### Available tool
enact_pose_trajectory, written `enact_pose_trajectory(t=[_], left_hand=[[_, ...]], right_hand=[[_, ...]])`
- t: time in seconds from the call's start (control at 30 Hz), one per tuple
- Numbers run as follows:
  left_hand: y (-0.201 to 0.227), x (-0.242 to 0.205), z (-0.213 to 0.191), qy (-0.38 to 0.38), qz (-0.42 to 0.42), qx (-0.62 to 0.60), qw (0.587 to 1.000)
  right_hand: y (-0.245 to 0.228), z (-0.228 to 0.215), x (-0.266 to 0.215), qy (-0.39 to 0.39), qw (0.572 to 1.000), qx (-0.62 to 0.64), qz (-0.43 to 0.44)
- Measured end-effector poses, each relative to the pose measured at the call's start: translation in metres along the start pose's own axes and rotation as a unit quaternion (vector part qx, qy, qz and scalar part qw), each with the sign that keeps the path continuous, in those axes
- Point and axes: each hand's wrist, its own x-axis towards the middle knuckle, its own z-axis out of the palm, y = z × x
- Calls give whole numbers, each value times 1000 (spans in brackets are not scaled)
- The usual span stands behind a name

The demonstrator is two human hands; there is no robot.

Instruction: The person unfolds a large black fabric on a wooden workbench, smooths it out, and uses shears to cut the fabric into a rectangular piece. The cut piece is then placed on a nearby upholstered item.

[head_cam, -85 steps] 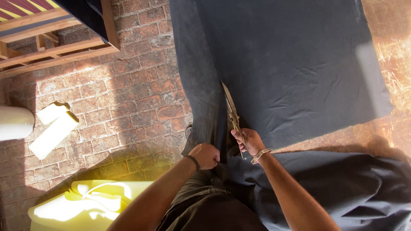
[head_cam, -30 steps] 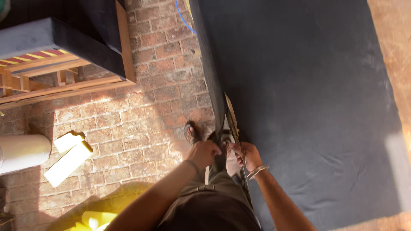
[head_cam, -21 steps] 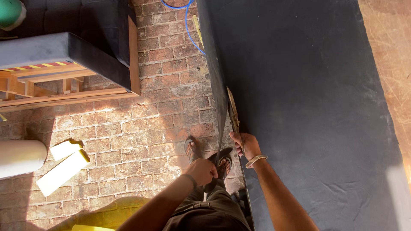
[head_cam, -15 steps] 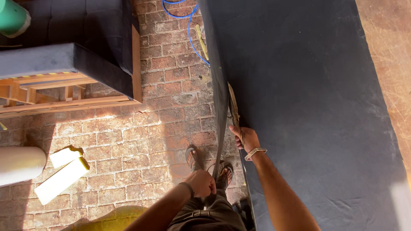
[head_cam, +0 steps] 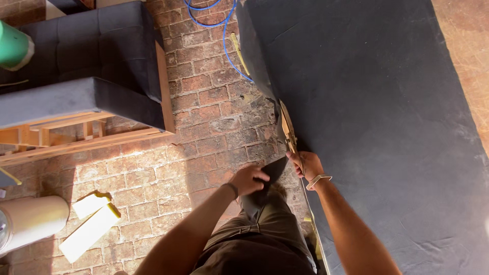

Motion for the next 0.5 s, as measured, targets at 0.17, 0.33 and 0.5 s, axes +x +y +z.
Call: enact_pose_trajectory(t=[0.17,0.33,0.5], left_hand=[[52,72,-51,57,15,13,998],[67,142,-66,120,-91,-312,938],[46,185,-76,96,-55,-228,967]], right_hand=[[-1,0,4,-11,1000,22,6],[19,-14,6,-38,998,37,33],[31,-10,25,-55,994,26,90]])
